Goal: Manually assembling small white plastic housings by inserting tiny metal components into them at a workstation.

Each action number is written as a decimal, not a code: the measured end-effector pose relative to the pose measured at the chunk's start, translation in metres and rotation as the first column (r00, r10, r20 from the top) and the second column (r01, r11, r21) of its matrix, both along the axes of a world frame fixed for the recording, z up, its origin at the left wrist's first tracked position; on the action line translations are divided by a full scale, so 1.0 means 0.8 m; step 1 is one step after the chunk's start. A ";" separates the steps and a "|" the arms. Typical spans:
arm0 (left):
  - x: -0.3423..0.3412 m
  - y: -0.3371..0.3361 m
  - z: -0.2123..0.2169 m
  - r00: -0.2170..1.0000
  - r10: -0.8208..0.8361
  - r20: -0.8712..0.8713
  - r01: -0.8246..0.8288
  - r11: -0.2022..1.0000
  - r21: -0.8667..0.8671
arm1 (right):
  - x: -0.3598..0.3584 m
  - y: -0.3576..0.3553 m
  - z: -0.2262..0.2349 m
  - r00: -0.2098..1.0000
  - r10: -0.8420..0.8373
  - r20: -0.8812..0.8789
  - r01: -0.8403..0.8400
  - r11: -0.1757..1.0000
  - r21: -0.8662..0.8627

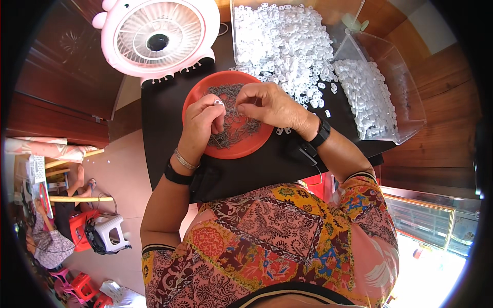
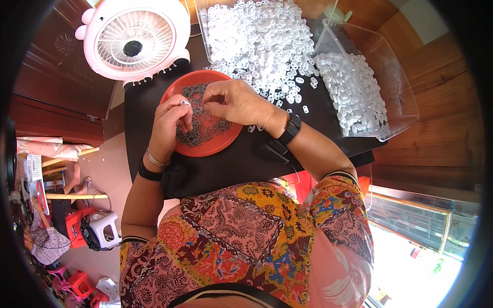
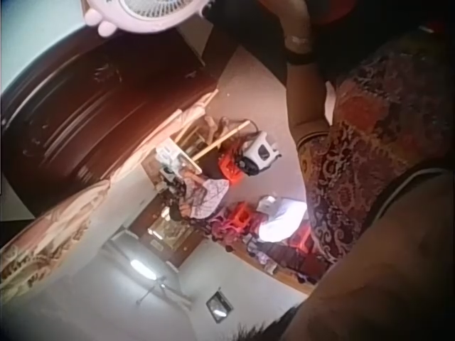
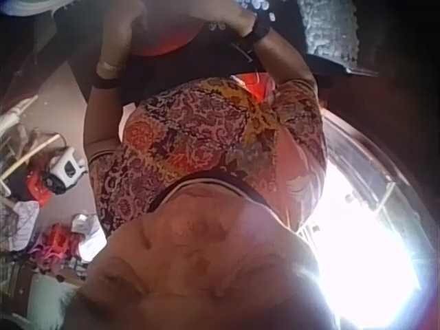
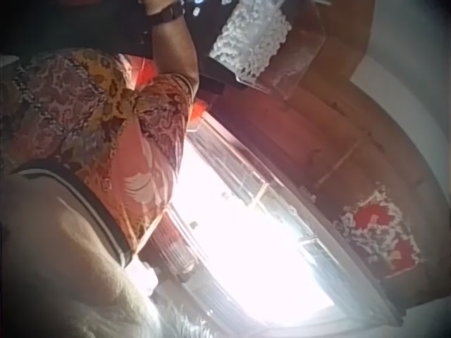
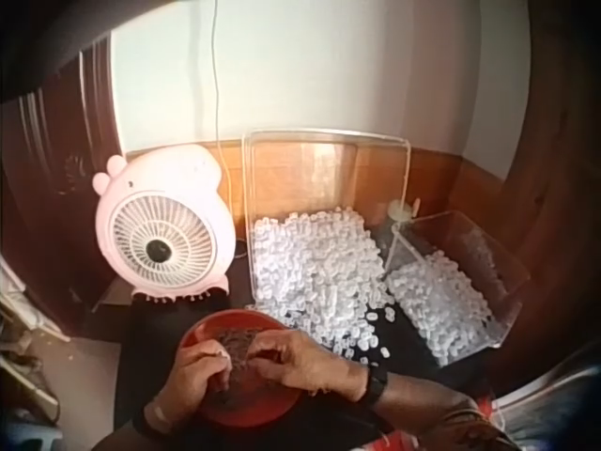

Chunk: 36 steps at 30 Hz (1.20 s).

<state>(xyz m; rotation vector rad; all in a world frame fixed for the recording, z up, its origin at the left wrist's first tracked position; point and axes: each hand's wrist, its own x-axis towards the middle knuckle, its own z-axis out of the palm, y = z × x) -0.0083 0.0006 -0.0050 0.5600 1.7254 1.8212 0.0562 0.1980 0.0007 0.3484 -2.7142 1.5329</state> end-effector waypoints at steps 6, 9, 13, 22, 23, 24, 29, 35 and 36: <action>0.002 0.001 0.003 0.997 -0.051 -0.049 0.052 0.998 0.021 | -0.002 -0.001 0.002 0.987 -0.001 0.160 0.050 0.952 -0.303; 0.011 0.008 0.003 0.983 0.019 -0.185 -0.010 0.999 0.051 | -0.003 -0.001 -0.002 0.981 -0.038 0.190 0.099 0.942 -0.320; 0.008 0.004 0.007 0.982 0.047 -0.181 -0.043 0.999 0.030 | -0.004 0.005 -0.008 0.995 -0.096 -0.041 0.094 0.994 -0.055; 0.003 0.000 0.001 0.995 0.023 -0.094 -0.018 0.998 0.055 | 0.002 -0.009 -0.010 0.938 0.160 -0.307 0.051 0.813 0.579; 0.004 0.001 0.001 0.995 0.022 -0.094 -0.017 0.998 0.055 | 0.002 -0.010 -0.012 0.935 0.143 -0.325 0.076 0.813 0.577; 0.003 0.001 0.001 0.995 0.024 -0.095 -0.019 0.998 0.055 | 0.001 -0.010 -0.015 0.930 0.129 -0.343 0.099 0.813 0.574; 0.004 0.001 0.001 0.995 0.031 -0.093 -0.025 0.998 0.061 | 0.002 -0.010 -0.007 0.941 0.145 -0.307 0.073 0.796 0.601; 0.004 0.002 0.000 0.996 0.024 -0.090 -0.019 0.998 0.056 | 0.001 -0.009 -0.012 0.948 0.150 -0.281 0.085 0.731 0.677; 0.004 0.001 0.000 0.996 0.022 -0.087 -0.018 0.999 0.051 | 0.000 -0.009 -0.014 0.949 0.147 -0.278 0.085 0.731 0.677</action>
